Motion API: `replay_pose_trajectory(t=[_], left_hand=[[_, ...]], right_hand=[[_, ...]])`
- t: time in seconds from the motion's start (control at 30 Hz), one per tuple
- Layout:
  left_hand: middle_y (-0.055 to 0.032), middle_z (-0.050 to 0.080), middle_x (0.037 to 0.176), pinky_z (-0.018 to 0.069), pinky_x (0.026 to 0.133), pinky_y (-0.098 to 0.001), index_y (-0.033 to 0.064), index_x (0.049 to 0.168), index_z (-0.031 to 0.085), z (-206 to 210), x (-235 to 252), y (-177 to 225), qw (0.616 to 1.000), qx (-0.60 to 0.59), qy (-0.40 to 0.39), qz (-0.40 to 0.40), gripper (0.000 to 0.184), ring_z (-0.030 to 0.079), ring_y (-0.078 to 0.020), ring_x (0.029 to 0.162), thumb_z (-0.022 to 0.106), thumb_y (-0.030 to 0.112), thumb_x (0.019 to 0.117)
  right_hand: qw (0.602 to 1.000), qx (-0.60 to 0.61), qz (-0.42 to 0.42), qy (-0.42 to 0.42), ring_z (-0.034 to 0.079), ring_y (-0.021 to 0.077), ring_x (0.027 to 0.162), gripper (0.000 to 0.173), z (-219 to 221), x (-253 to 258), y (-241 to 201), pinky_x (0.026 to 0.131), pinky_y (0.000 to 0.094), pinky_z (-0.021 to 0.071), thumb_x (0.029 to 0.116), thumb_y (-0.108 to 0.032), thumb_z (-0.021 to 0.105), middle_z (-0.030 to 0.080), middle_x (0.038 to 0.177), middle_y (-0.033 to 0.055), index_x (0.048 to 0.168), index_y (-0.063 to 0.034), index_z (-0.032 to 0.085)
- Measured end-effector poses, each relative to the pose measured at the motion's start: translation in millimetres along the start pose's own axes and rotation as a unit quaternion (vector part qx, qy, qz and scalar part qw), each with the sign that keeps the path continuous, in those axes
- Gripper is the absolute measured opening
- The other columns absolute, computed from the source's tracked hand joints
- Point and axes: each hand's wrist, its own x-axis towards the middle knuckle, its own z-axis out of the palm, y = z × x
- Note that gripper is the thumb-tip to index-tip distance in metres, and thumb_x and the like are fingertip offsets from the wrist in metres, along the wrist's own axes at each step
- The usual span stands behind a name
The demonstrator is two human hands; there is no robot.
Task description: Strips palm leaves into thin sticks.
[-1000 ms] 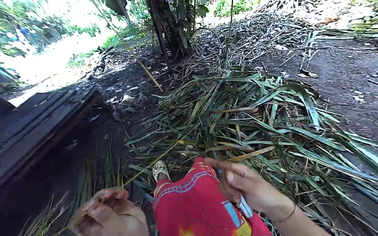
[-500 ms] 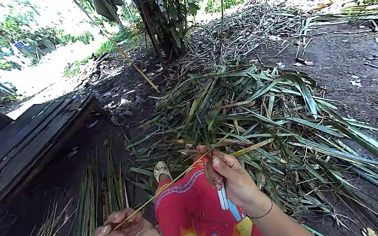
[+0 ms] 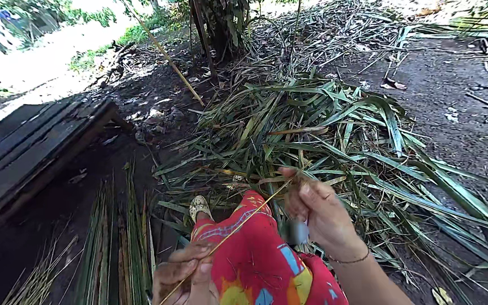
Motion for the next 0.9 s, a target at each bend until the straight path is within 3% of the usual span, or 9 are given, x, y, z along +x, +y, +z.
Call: replay_pose_trajectory(t=[0.1,0.13,0.17,0.3,0.4,0.57,0.63,0.7,0.9], left_hand=[[0.0105,0.074,0.105,0.0596,0.081,-0.0182,0.0248,0.105,0.07,-16.1,2.1,4.6,0.999,0.044,0.025,0.018,0.012,0.071,-0.0029,0.096,0.072,0.019,0.0954],[0.0112,0.074,0.106,0.0592,0.082,-0.0187,0.0253,0.106,0.069,-19.4,3.1,3.2,0.998,0.059,0.022,0.03,0.012,0.071,-0.0031,0.097,0.071,0.018,0.0959],[0.0118,0.073,0.107,0.0592,0.084,-0.0193,0.0259,0.107,0.069,-19.8,4.0,0.0,0.997,0.068,0.017,0.043,0.014,0.071,-0.0032,0.098,0.071,0.018,0.096],[0.0152,0.072,0.115,0.0569,0.091,-0.02,0.0262,0.115,0.069,-7.1,5.3,-10.5,0.992,0.072,-0.046,0.098,0.019,0.069,-0.0034,0.107,0.068,0.015,0.099],[0.0144,0.069,0.119,0.0547,0.097,-0.022,0.0217,0.115,0.067,-0.8,4.2,-17.4,0.979,0.091,-0.104,0.148,0.017,0.066,-0.0045,0.112,0.062,0.012,0.1021],[0.0088,0.066,0.118,0.0521,0.1,-0.0233,0.0145,0.107,0.061,-2.1,4.2,-16.8,0.951,0.151,-0.175,0.207,0.008,0.064,-0.0058,0.114,0.055,0.01,0.1035],[0.0061,0.066,0.12,0.0526,0.101,-0.0246,0.0122,0.106,0.059,-8.3,6.3,-13.1,0.939,0.169,-0.207,0.217,0.006,0.064,-0.0074,0.117,0.054,0.01,0.1043],[0.0044,0.067,0.121,0.0522,0.102,-0.025,0.0103,0.107,0.059,-16.4,7.6,-8.0,0.932,0.177,-0.229,0.217,0.007,0.064,-0.0083,0.117,0.052,0.011,0.1056],[-0.0006,0.066,0.116,0.0523,0.102,-0.0259,0.0082,0.101,0.056,-19.9,1.9,-18.6,0.916,0.186,-0.265,0.235,0.004,0.064,-0.011,0.118,0.055,0.007,0.1043]], right_hand=[[0.987,-0.005,-0.011,0.159,0.048,-0.0003,0.044,0.034,-39.1,26.0,-14.7,0.048,0.0165,0.0476,0.1097,-0.027,0.035,0.047,0.053,-0.0107,0.128,-0.0167,0.062],[0.986,-0.01,0.003,0.168,0.047,0.0002,0.044,0.036,-44.5,28.9,-17.9,0.047,0.0165,0.0473,0.1107,-0.026,0.029,0.046,0.053,-0.0102,0.131,-0.0175,0.059],[0.989,-0.012,0.025,0.142,0.048,0.0,0.044,0.038,-43.1,26.5,-19.1,0.048,0.0165,0.0477,0.1102,-0.026,0.03,0.047,0.053,-0.0103,0.134,-0.0172,0.058],[0.983,0.016,0.148,-0.106,0.049,-0.0053,0.053,0.045,-2.8,-2.4,-16.8,0.053,0.0131,0.0435,0.1044,-0.03,0.051,0.052,0.063,-0.0164,0.143,-0.007,0.054],[0.948,0.036,0.199,-0.245,0.046,-0.0079,0.059,0.048,24.9,-12.1,-16.9,0.055,0.0108,0.0408,0.1064,-0.031,0.049,0.051,0.071,-0.0169,0.147,-0.0039,0.048],[0.928,0.03,0.215,-0.304,0.045,-0.0084,0.06,0.033,39.6,-15.8,-11.9,0.054,0.0097,0.0389,0.1067,-0.019,0.048,0.052,0.075,-0.0145,0.133,-0.0015,0.057],[0.938,0.013,0.2,-0.284,0.045,-0.0089,0.059,0.029,29.5,-7.7,-15.4,0.054,0.0096,0.0388,0.1059,-0.021,0.05,0.052,0.072,-0.0161,0.125,-0.005,0.064],[0.963,0.006,0.179,-0.204,0.047,-0.0083,0.055,0.025,11.9,9.2,-23.2,0.053,0.0109,0.0408,0.1031,-0.024,0.053,0.052,0.063,-0.0175,0.12,-0.0125,0.069],[0.991,-0.012,0.132,-0.023,0.046,0.0001,0.043,0.036,-29.3,55.3,-32.3,0.047,0.016,0.0442,0.1073,-0.024,0.037,0.046,0.051,-0.0086,0.126,-0.0103,0.066]])
